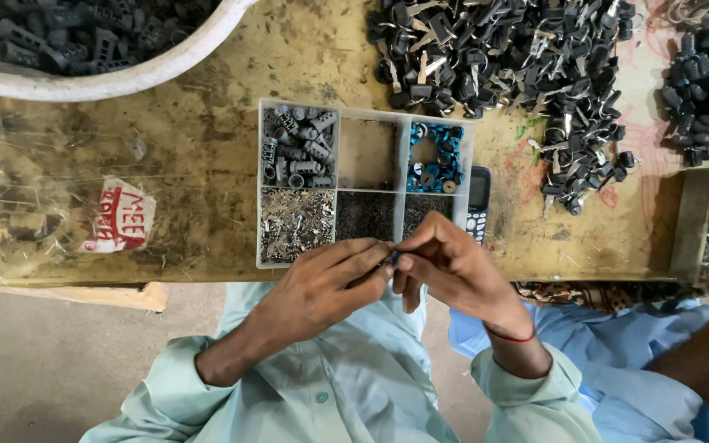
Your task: The person assembles lock cylinders by hand, picking small metal components from a compartmentalized tray and inserting them into a cylindrical housing. The person repeatedly picks, aligns, and inserts parts, then places the assembled units on the table.
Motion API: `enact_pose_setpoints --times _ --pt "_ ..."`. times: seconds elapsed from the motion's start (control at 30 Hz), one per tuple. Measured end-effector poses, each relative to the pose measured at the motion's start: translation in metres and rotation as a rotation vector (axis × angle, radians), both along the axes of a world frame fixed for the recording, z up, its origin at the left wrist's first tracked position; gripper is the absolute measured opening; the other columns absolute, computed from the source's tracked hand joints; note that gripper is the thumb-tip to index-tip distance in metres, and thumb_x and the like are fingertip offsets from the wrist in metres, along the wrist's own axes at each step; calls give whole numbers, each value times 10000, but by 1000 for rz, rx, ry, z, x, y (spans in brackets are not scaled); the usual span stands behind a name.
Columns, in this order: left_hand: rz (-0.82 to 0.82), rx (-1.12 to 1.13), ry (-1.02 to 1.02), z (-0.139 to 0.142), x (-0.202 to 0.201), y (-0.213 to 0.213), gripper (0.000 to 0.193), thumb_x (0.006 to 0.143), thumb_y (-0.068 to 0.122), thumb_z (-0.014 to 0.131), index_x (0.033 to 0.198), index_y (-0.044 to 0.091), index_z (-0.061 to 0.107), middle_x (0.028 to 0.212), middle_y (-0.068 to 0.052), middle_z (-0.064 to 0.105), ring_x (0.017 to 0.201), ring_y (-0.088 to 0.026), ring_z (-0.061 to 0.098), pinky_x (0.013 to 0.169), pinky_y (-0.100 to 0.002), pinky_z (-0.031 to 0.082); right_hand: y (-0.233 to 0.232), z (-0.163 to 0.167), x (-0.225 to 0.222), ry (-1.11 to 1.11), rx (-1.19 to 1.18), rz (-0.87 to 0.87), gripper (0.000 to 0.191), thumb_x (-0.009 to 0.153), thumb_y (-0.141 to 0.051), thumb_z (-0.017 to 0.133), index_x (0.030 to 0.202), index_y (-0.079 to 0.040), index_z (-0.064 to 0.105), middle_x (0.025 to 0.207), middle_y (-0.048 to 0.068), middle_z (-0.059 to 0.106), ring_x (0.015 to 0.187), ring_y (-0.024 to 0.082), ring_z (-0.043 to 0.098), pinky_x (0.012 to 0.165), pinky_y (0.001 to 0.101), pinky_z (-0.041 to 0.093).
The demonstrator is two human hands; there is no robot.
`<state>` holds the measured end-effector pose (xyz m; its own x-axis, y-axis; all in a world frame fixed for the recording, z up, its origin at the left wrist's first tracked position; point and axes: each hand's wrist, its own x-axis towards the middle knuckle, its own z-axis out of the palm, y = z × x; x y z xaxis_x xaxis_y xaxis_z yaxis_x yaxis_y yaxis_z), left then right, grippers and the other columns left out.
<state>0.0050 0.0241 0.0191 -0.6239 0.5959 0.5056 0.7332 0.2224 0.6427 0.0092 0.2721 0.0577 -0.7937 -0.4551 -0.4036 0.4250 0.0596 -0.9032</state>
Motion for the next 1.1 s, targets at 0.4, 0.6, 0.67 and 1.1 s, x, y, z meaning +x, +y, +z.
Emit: enact_pose_setpoints --times 0.4,0.6,0.67,1.1 --pt "300 335 -401 5 17 22 480 759 -67 865 1197 58 714 987 -36 730 893 -232 697 774 -339 581 -33 -24 25 -175 -485 -270 253 1132 -154 556 1186 -69 323 937 57 512 742 107 565 559 235 460" --pt "264 304 -151 12 22 17 440 770 -98 774 1191 -50 658 1088 -173 751 919 -274 679 777 -368 567 -39 -23 36 -114 -254 -278 287 1073 -148 558 1178 -101 295 979 62 529 755 123 578 491 220 415" --pt "268 346 -240 11 14 16 366 815 -89 792 1157 -20 680 993 -117 735 905 -242 682 785 -362 560 -31 -16 18 -79 -216 -96 306 1063 -123 558 1262 -115 325 981 66 594 767 131 622 551 254 505" --pt "343 316 -332 -4 -12 11 331 793 -40 820 1101 22 715 949 -91 721 905 -242 677 773 -352 557 175 -51 -166 940 1466 -71 622 1175 -405 664 1541 52 452 1389 250 560 1227 460 512 949 645 409"
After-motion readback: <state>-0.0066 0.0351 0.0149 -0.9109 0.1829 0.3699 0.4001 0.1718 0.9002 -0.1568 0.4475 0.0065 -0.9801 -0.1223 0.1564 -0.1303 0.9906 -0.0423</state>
